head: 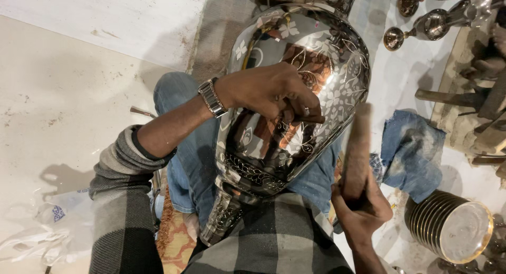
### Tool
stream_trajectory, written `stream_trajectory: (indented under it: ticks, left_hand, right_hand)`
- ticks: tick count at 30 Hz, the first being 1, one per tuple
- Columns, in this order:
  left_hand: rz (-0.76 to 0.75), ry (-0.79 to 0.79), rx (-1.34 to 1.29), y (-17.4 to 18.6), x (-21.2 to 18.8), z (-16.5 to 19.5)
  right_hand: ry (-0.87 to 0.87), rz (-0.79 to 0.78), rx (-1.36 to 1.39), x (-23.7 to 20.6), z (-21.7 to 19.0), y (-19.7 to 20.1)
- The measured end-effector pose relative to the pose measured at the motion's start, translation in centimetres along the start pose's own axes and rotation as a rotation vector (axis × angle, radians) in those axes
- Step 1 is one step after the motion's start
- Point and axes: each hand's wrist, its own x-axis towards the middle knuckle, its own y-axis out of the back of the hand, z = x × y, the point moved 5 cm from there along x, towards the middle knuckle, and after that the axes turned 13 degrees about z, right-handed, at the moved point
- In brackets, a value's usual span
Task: The person is engraving a floral pattern onto a large, polished metal vase. They use a chisel and a wooden mallet to carefully strike the chisel, creating intricate designs on the vase's surface.
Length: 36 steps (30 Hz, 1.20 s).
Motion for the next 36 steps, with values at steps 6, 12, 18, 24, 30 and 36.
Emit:
stream_trajectory:
  ticks: [6,12,18,24,30,36]
  left_hand:
    - [0.128,-0.171,0.128,0.0,-0.5,0.0]
    - [0.576,0.155,0.208,-1.2,-3.5,-0.3]
    - [1.262,0.282,0.193,-4.2,-6.6,1.6]
    - [1.57,0.316,-0.249,-6.3,-8.0,1.0]
    - [1.618,0.364,-0.171,-6.8,-8.0,1.7]
    - [1.603,0.281,0.111,-6.9,-7.4,3.0]
  right_hand:
    - [0.228,0.012,-0.308,2.6,1.1,1.0]
    - [0.388,-0.398,-0.119,13.6,-2.2,0.3]
    - [0.609,-0.805,-0.503,21.7,-10.3,-5.2]
    - [0.783,-0.962,-1.144,21.2,-15.9,-11.7]
    - [0.977,-0.83,-0.656,18.9,-16.4,-12.9]
    - [1.053,-0.797,-0.597,18.6,-16.6,-12.9]
